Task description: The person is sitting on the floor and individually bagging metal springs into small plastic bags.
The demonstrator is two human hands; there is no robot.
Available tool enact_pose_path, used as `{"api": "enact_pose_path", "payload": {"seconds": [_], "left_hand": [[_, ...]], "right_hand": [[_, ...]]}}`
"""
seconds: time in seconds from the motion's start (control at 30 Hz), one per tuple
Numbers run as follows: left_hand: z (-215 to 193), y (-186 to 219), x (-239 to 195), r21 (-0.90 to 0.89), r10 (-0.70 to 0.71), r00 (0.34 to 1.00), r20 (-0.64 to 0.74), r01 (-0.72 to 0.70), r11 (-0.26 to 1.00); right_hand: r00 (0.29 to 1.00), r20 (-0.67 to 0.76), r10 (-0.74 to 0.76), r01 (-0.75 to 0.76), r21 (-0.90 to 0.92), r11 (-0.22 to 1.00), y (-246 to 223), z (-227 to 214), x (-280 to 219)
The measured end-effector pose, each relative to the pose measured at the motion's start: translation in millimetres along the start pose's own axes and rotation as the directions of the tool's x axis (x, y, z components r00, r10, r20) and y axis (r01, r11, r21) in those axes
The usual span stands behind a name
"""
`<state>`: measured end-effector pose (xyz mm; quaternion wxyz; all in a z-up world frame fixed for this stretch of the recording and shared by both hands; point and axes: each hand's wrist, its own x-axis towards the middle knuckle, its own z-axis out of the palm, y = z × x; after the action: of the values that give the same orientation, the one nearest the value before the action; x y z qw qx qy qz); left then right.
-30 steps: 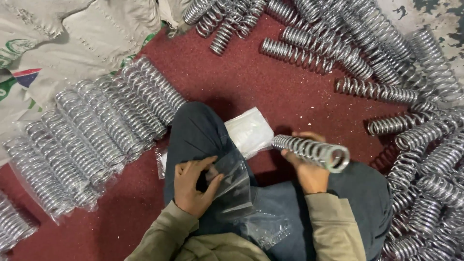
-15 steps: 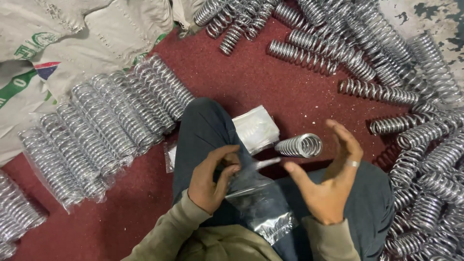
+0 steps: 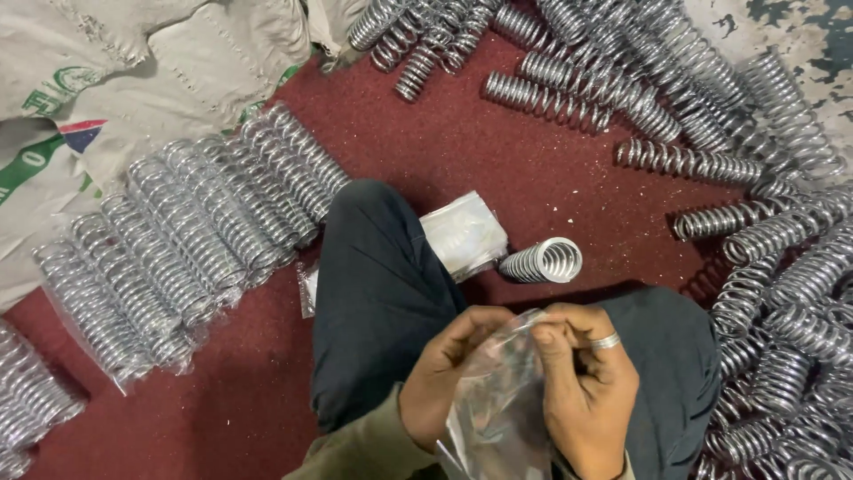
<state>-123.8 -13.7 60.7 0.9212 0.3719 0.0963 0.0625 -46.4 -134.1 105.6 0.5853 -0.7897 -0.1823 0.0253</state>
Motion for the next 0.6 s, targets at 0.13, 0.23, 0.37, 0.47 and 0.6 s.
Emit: {"api": "enact_pose_path", "payload": {"seconds": [0.13,0.23,0.37,0.47,0.6], "left_hand": [[12,-3,13,0.156,0.162,0.986,-0.031,-0.156,0.975],[-6,-1,20,0.123,-0.029,1.0,0.009,0.028,0.992],[-24,-2,28,0.387,-0.221,0.932,0.286,0.099,0.917],[-14,-12,32,0.328,-0.031,0.989,0.145,-0.018,0.945],[-29,-39,32,0.067,-0.217,0.972,0.095,0.211,0.975]], "right_hand": [[0.997,0.059,0.046,-0.042,-0.07,0.997,5,-12,2],[0.968,0.023,0.251,-0.251,0.128,0.959,17,-24,5],[0.892,0.142,0.429,-0.449,0.392,0.803,27,-27,5],[0.955,0.123,0.269,-0.273,0.015,0.962,24,-22,6],[0.9,0.086,0.427,-0.436,0.2,0.878,28,-27,7]]}}
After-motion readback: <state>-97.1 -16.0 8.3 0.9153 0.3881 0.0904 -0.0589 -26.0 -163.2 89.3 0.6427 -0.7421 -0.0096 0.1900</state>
